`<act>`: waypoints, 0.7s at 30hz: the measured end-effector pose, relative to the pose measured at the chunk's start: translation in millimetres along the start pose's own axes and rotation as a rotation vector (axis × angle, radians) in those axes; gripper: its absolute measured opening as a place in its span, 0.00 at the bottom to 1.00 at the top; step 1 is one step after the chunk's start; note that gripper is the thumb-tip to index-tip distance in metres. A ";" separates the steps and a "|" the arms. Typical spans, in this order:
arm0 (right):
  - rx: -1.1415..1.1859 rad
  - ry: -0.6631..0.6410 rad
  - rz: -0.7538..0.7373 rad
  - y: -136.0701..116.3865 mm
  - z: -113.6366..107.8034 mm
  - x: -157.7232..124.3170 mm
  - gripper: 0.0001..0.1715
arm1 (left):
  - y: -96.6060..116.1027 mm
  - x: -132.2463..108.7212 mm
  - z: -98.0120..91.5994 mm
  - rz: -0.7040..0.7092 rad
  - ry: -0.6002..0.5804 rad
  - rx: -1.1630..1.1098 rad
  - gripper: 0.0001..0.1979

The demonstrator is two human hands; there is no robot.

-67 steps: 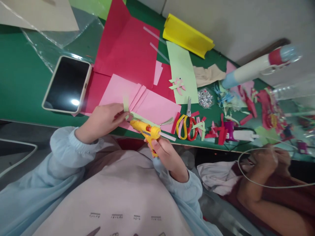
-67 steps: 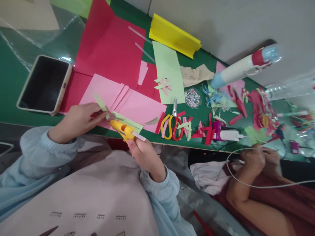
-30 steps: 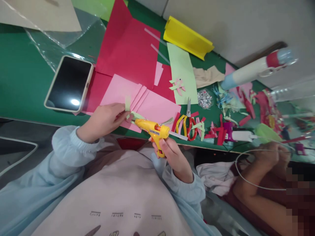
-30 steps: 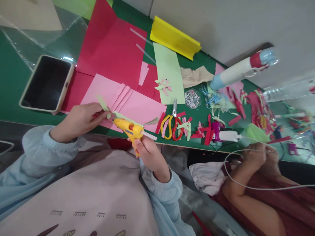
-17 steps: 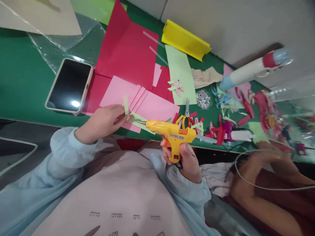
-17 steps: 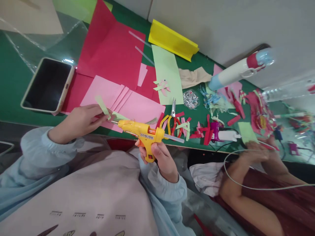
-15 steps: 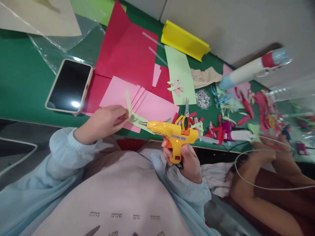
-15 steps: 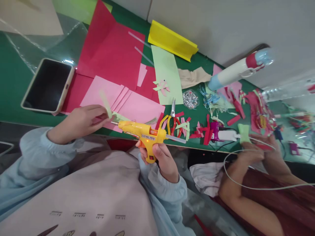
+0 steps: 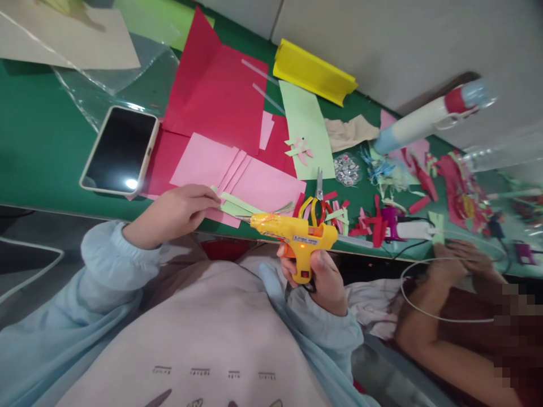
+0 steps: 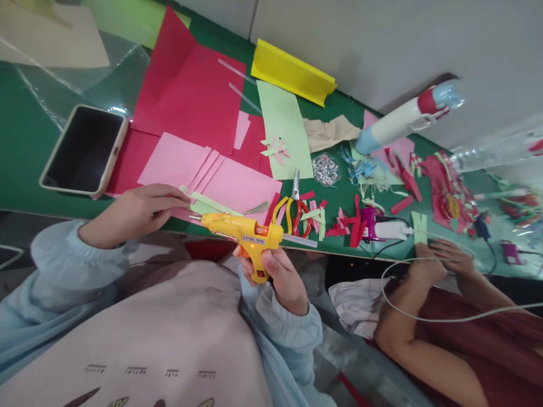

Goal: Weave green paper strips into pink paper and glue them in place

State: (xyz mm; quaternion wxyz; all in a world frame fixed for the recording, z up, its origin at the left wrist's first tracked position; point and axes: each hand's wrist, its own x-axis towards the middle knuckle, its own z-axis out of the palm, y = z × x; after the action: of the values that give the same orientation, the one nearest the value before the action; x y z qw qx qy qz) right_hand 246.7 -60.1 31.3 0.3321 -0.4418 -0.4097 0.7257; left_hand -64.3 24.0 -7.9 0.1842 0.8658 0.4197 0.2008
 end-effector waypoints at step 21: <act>0.002 -0.003 -0.019 3.6 1.8 -0.7 0.33 | 6.3 0.1 -0.2 0.000 -0.115 0.119 0.23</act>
State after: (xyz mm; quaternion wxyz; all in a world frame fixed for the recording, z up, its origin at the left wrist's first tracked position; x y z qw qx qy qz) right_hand 244.9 -62.8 28.9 0.3391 -0.4365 -0.4136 0.7235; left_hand -60.3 20.4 -4.6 0.1560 0.8852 0.4198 0.1255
